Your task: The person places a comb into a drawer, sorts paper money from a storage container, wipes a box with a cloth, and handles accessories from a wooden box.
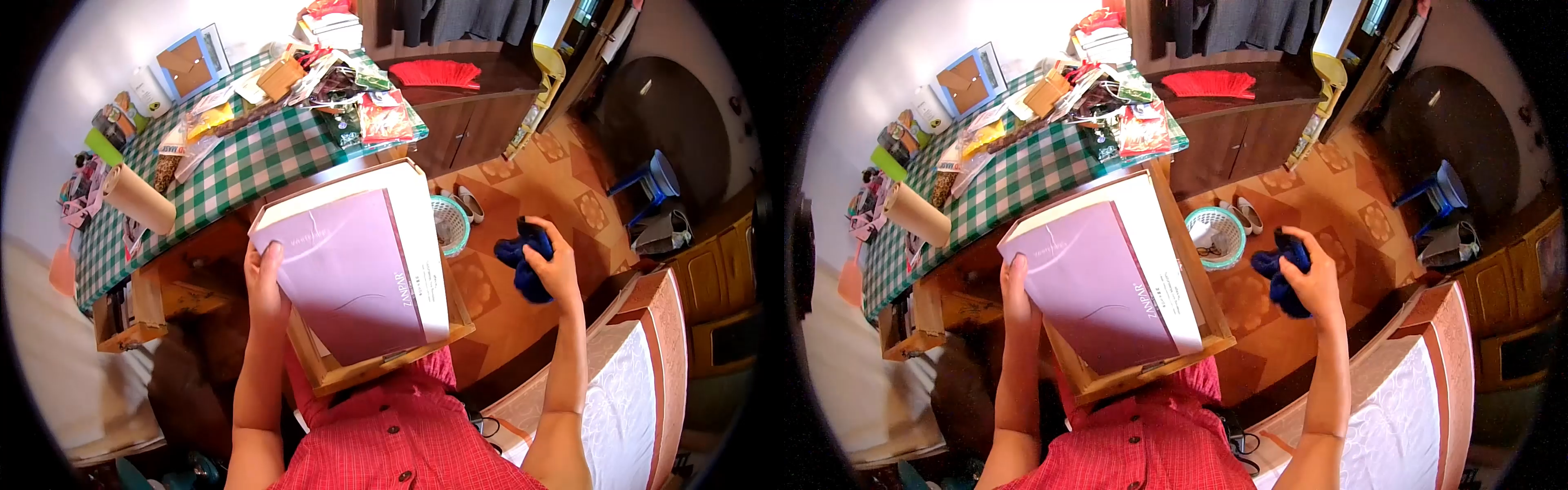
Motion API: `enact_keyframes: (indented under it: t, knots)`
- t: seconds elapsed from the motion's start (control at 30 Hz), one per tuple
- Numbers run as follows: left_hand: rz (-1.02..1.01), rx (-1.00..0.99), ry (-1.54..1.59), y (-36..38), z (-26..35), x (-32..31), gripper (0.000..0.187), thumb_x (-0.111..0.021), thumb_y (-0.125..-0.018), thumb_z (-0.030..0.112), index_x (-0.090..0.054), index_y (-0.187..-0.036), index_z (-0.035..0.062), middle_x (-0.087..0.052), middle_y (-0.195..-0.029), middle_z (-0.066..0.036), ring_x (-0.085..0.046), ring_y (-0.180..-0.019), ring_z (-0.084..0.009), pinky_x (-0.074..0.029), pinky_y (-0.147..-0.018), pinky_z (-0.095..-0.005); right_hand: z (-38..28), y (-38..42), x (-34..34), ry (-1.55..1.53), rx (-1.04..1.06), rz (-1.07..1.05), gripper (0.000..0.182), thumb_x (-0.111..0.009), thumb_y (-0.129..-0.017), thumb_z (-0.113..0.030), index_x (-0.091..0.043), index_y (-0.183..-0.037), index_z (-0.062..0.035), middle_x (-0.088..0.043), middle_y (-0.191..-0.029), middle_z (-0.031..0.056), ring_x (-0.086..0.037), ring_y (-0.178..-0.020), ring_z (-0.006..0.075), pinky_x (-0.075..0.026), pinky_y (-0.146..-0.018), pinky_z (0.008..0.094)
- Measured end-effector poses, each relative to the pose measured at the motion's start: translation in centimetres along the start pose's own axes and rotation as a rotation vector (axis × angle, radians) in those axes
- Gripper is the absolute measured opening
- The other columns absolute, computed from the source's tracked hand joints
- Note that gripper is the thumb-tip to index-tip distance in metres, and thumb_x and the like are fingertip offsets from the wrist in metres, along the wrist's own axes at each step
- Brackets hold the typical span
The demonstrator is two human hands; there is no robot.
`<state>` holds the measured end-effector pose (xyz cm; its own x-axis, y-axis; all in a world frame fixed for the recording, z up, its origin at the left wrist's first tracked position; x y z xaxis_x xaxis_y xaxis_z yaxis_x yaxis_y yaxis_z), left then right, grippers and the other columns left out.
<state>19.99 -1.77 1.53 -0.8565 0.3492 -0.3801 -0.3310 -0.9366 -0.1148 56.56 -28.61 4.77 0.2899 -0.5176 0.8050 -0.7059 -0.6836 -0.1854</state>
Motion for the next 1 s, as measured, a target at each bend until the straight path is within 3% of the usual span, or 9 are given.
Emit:
enact_keyframes:
  t: [0.07,0.13,0.27,0.47,0.5,0.63,0.87,0.97,1.0]
  knots:
    - [-0.111,0.076,0.115,-0.8,-0.9,-1.1,0.046,-0.056,-0.09,0.023,-0.047,-0.128,-0.0025,-0.059,-0.118,-0.01,-0.057,-0.106,-0.017,-0.043,-0.093,-0.0308,-4.0,0.2,-1.5,-0.634,0.173,-0.17,0.033,-0.061,-0.081,-0.008,-0.063,-0.114,-0.0026,-0.067,-0.104,0.0095,-0.063,-0.091,0.02,-0.048,-0.082,0.0303]
    - [-0.113,0.084,0.139,-1.3,-1.3,-1.4,0.04,-0.054,-0.093,0.022,-0.05,-0.124,-0.0028,-0.061,-0.113,-0.009,-0.059,-0.102,-0.0159,-0.045,-0.091,-0.0298,-5.2,0.1,-3.6,-0.71,0.09,-0.356,0.038,-0.054,-0.085,0.002,-0.057,-0.123,-0.0029,-0.064,-0.107,0.0064,-0.061,-0.091,0.0131,-0.048,-0.081,0.0259]
    - [-0.09,0.17,0.214,-1.4,-2.0,-2.7,0.043,-0.053,-0.094,0.021,-0.045,-0.132,0.0015,-0.058,-0.117,-0.008,-0.057,-0.105,-0.0147,-0.045,-0.09,-0.0283,-10.2,-0.3,-0.8,-0.954,0.022,-0.092,0.029,-0.062,-0.087,-0.004,-0.06,-0.116,-0.0015,-0.065,-0.099,0.0058,-0.061,-0.089,0.0113,-0.049,-0.076,0.0228]
    - [-0.112,0.175,0.173,-1.4,-2.8,-1.8,0.048,-0.051,-0.094,0.019,-0.039,-0.139,0.0069,-0.056,-0.118,-0.006,-0.056,-0.106,-0.0141,-0.046,-0.09,-0.0288,-19.9,3.5,-2.6,-0.171,0.774,-0.215,0.033,-0.081,-0.064,-0.008,-0.072,-0.096,-0.0124,-0.044,-0.14,0.019,-0.045,-0.128,0.0334,-0.039,-0.103,0.0394]
    - [-0.125,0.216,0.154,-1.2,-3.1,-1.8,0.048,-0.05,-0.094,0.018,-0.039,-0.14,0.0068,-0.057,-0.117,-0.006,-0.056,-0.104,-0.0137,-0.046,-0.089,-0.0282,-19.8,3.7,-3.4,-0.2,0.824,-0.242,0.05,-0.082,-0.063,-0.01,-0.066,-0.111,-0.0115,-0.037,-0.144,0.0198,-0.038,-0.133,0.0357,-0.034,-0.107,0.0392]
    - [-0.161,0.307,0.112,-0.2,-3.9,-2.2,0.046,-0.048,-0.093,0.014,-0.042,-0.139,0.0064,-0.058,-0.115,-0.007,-0.057,-0.1,-0.0127,-0.047,-0.086,-0.0261,-17.2,1.2,-5.2,-0.51,0.511,-0.39,0.087,-0.082,-0.062,-0.011,-0.039,-0.138,-0.0123,-0.044,-0.136,0.0183,-0.046,-0.124,0.0367,-0.036,-0.104,0.0387]
    - [-0.188,0.306,0.034,0.7,-5.4,-2.6,0.046,-0.053,-0.09,0.007,-0.047,-0.135,0.005,-0.057,-0.112,-0.006,-0.057,-0.096,-0.0112,-0.047,-0.082,-0.0237,-15.3,0.6,-7.8,-0.402,0.6,-0.281,0.038,-0.074,-0.074,-0.008,-0.059,-0.109,-0.0046,-0.063,-0.105,0.0144,-0.061,-0.098,0.0262,-0.046,-0.086,0.0349]
    - [-0.193,0.378,0.005,1.0,-6.7,-2.7,0.05,-0.057,-0.088,0.007,-0.046,-0.136,0.006,-0.056,-0.11,-0.006,-0.055,-0.095,-0.0106,-0.046,-0.082,-0.0242,-12.2,-1.5,-8.0,-0.569,0.353,-0.066,0.022,-0.069,-0.086,-0.012,-0.059,-0.103,-0.0047,-0.064,-0.086,0.0073,-0.06,-0.078,0.0146,-0.047,-0.074,0.0274]
    - [-0.214,0.383,-0.043,1.1,-6.8,-2.9,0.05,-0.057,-0.087,0.009,-0.047,-0.136,0.007,-0.056,-0.109,-0.006,-0.054,-0.095,-0.0109,-0.045,-0.083,-0.0248,-9.6,-1.9,-9.8,-0.702,0.015,-0.236,0.018,-0.064,-0.091,-0.016,-0.057,-0.103,-0.0055,-0.064,-0.087,0.0068,-0.06,-0.075,0.0128,-0.048,-0.07,0.025]
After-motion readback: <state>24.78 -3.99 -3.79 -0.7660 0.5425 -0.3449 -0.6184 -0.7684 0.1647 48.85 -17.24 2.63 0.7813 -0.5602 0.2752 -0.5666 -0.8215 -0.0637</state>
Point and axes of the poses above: each hand's wrist, its own y-axis away from the middle knuckle, its own x-axis out of the back of the hand, z = x × y, the point moved 10 cm from there along -y, towards the middle knuckle
